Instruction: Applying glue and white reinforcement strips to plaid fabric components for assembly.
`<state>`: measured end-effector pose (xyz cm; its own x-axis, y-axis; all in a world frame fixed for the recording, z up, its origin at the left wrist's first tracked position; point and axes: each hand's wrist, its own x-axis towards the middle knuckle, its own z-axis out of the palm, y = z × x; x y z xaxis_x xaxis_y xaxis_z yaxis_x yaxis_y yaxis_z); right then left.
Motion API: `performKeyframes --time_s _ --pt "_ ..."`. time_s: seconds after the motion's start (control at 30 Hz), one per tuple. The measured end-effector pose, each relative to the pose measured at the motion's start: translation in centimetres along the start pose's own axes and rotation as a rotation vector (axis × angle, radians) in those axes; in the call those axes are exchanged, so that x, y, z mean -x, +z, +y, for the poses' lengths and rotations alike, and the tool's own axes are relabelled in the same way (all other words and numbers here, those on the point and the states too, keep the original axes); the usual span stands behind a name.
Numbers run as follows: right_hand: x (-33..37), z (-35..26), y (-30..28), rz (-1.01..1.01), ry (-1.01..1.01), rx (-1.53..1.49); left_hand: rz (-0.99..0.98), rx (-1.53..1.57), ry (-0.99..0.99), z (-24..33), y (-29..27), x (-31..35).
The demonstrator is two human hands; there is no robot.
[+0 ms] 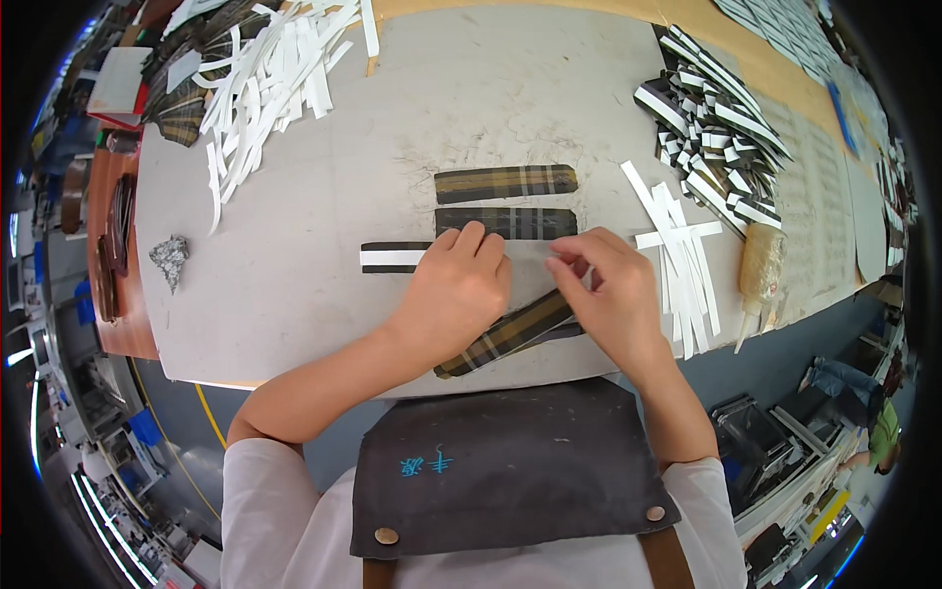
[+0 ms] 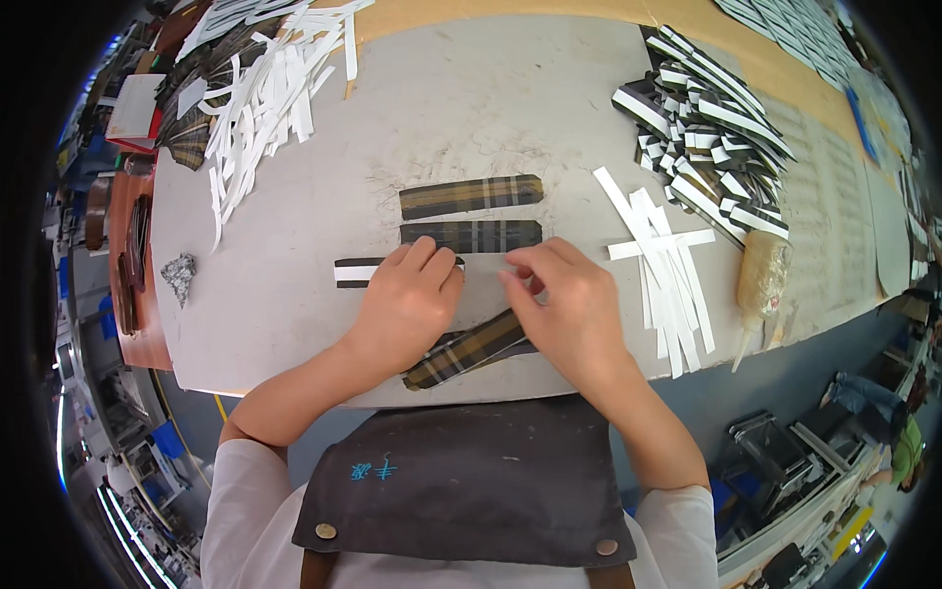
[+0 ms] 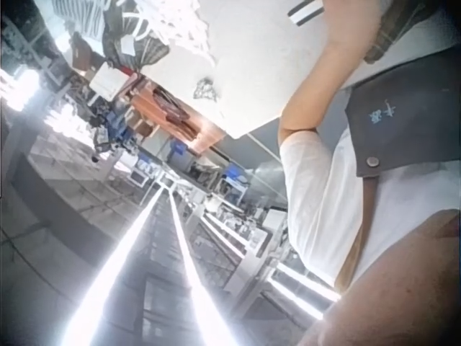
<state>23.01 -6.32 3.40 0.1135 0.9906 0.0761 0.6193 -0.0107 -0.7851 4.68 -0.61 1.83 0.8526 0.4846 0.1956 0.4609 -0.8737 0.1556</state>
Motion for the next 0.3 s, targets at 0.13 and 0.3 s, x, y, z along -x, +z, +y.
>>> performKeyframes --time_s 0.13,0.3 --pt "-0.8 -0.2 2.0 -0.122 0.023 -0.057 0.06 0.039 -0.047 -0.2 0.6 0.3" --pt "-1.6 -1.2 3.0 -0.241 0.164 -0.24 0.323 0.202 -0.261 -0.7 0.4 1.0"
